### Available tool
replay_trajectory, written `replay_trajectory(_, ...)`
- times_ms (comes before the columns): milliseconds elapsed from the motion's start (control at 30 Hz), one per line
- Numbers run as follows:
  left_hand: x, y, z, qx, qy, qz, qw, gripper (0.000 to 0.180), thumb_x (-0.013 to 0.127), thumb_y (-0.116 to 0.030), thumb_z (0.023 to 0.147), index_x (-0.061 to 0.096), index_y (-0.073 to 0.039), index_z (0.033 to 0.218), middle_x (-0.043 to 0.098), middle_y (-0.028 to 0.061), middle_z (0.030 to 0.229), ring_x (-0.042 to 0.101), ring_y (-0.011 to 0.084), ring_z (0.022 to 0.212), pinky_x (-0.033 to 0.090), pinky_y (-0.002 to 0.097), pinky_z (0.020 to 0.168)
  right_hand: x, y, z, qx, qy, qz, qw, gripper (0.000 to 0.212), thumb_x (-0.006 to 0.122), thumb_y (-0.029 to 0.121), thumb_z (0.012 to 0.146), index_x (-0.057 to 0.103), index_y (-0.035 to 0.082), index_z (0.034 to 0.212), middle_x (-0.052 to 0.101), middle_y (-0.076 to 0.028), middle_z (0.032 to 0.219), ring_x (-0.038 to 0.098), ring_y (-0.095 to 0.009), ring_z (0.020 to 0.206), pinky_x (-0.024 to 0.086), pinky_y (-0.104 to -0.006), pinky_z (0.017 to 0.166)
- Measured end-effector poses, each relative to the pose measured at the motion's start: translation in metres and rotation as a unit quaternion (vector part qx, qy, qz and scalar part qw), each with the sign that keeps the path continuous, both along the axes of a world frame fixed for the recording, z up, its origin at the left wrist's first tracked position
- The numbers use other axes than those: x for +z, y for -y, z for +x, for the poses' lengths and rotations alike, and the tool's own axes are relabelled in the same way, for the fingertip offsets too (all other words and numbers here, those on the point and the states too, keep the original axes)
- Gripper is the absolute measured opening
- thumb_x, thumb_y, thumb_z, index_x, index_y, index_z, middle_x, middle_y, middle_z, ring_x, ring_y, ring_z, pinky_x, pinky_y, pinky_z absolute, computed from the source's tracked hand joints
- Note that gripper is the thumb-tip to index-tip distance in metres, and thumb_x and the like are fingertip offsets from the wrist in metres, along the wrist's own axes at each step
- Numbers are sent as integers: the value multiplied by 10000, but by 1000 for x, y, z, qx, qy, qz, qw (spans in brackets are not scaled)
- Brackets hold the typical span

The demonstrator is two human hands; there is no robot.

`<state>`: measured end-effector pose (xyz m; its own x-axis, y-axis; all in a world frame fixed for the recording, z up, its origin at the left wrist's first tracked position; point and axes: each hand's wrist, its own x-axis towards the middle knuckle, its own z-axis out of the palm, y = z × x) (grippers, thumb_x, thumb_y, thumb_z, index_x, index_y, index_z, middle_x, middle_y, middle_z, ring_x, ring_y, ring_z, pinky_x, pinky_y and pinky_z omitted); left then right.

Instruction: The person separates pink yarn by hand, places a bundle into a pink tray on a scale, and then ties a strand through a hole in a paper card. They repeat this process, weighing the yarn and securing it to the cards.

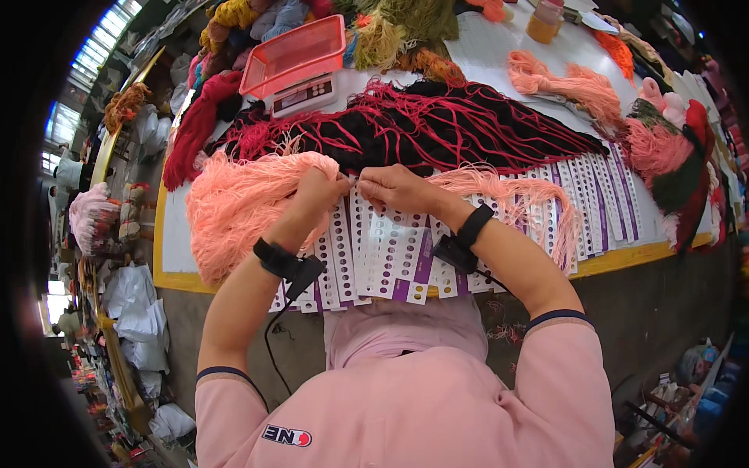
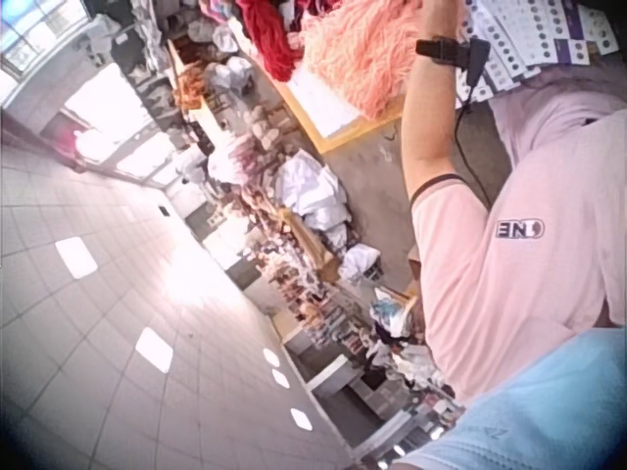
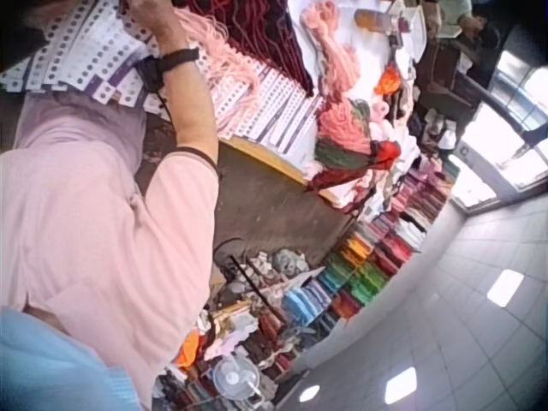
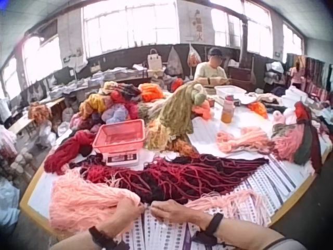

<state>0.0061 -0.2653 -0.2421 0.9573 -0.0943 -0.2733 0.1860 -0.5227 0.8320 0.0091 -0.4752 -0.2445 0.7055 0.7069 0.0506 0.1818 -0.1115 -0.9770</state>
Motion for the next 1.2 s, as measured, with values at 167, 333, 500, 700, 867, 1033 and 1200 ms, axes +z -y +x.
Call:
replay_trajectory(167,18,14,-22,57,-28,-64,996,134,675,-78,811,621,-32,697,589,29,608,510,101,509,359,261,461,9,8,4,-53,38,-30,997,244,470,227,1036,565,28,932,615,-10,711,580,-72,696,460,-269,634)
replay_trajectory(333,4,-5,-36,60,-81,-210,973,117,710,-39,777,620,-26,704,593,50,615,540,116,518,363,244,456,15,-6,-3,-25,55,-94,994,210,480,213,1024,539,38,924,613,-45,664,610,-139,634,473,-310,605)
replay_trajectory(500,15,-4,-34,62,-116,-214,968,124,728,-17,770,612,-27,729,588,39,622,540,107,521,377,240,460,3,-16,4,0,246,-204,948,134,551,173,953,538,40,933,623,-139,684,634,-332,630,474,-418,590)
replay_trajectory(700,14,-13,-33,41,-150,-266,951,78,685,4,812,611,-11,833,609,38,704,569,105,577,410,236,493,7,-18,5,8,222,-184,957,161,569,217,917,589,58,906,640,-190,726,631,-417,720,486,-497,656)
replay_trajectory(867,12,-13,-36,40,-165,-324,931,42,629,11,854,600,-15,869,617,39,748,588,112,616,440,239,531,12,-22,4,7,240,-224,945,141,586,201,882,613,62,889,648,-183,733,640,-404,726,495,-494,669)
replay_trajectory(1033,10,-7,-36,9,-90,-281,955,84,606,5,833,635,4,912,628,56,728,584,127,570,443,247,509,12,-23,5,-23,226,-227,947,176,613,205,877,623,31,897,646,-199,733,637,-405,726,497,-485,670)
replay_trajectory(1200,22,-36,-25,-28,-19,53,998,106,636,-78,785,669,21,772,652,80,644,610,132,519,475,256,500,24,-17,7,12,160,-233,959,265,644,274,900,624,9,907,659,-193,740,649,-389,739,494,-457,659)
